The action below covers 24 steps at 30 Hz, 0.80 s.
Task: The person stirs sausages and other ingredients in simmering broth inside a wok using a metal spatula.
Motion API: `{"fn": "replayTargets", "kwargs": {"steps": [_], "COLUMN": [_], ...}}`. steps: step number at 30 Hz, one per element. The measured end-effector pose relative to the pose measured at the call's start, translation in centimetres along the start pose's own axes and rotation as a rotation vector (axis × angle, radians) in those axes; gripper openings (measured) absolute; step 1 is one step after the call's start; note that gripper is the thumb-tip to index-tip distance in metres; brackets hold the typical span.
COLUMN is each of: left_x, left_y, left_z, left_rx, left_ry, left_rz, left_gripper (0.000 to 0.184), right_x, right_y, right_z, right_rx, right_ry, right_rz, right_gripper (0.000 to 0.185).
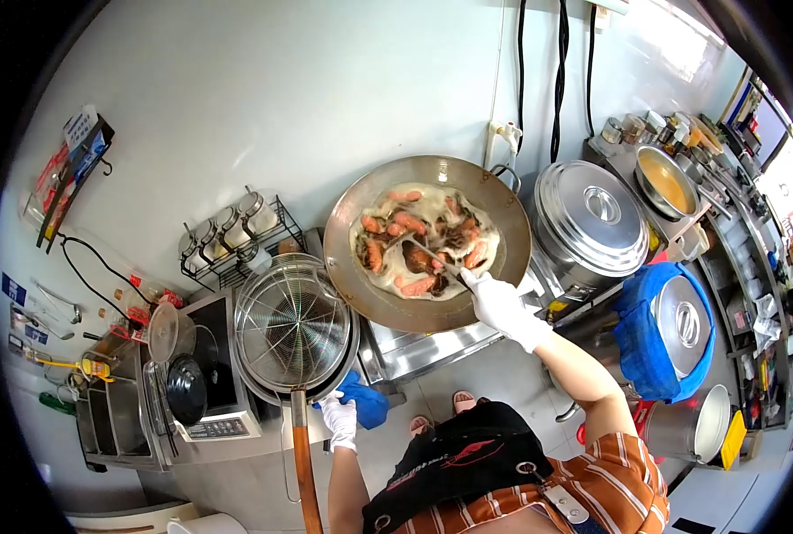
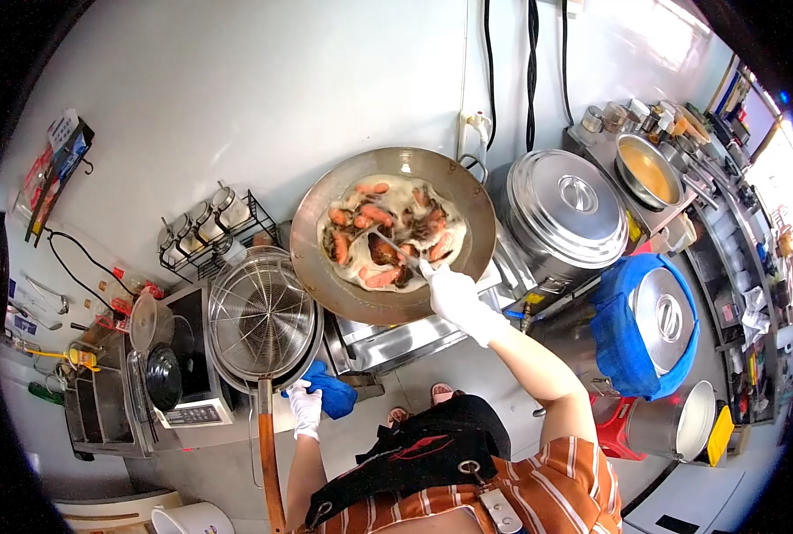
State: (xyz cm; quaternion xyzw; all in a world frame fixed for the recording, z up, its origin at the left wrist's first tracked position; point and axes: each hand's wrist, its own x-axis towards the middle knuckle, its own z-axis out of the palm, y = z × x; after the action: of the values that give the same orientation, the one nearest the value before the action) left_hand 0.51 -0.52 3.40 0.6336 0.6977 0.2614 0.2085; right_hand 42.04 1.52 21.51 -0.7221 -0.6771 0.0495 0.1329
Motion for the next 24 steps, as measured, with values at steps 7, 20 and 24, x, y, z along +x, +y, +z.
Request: {"fn": "replayTargets", "kwargs": {"steps": [7,20,24], "left_x": [0.0,-0.1,-0.1], "left_y": [0.1,-0.3,0.0], "left_z": [0.2,0.3,0.1], "left_rx": [-0.017,-0.017,-0.021], "left_ry": [-0.006,0.018,0.021], "left_rz": [-0.045,0.004,-0.002], "left_gripper": [0.033,0.034,0.035], "right_x": [1.3,-5.8,-7.7], "right_y": [1.6,2.6,2.6], "right_z": [-0.3,-5.3,-5.6], "right_rx": [-0.087,-0.213,-0.24], "right_ry": [0.144,-0.093,-0.063], "right_rz": [-0.048,0.103,0.076], "right_gripper": [0.051,0.051,0.054]}}
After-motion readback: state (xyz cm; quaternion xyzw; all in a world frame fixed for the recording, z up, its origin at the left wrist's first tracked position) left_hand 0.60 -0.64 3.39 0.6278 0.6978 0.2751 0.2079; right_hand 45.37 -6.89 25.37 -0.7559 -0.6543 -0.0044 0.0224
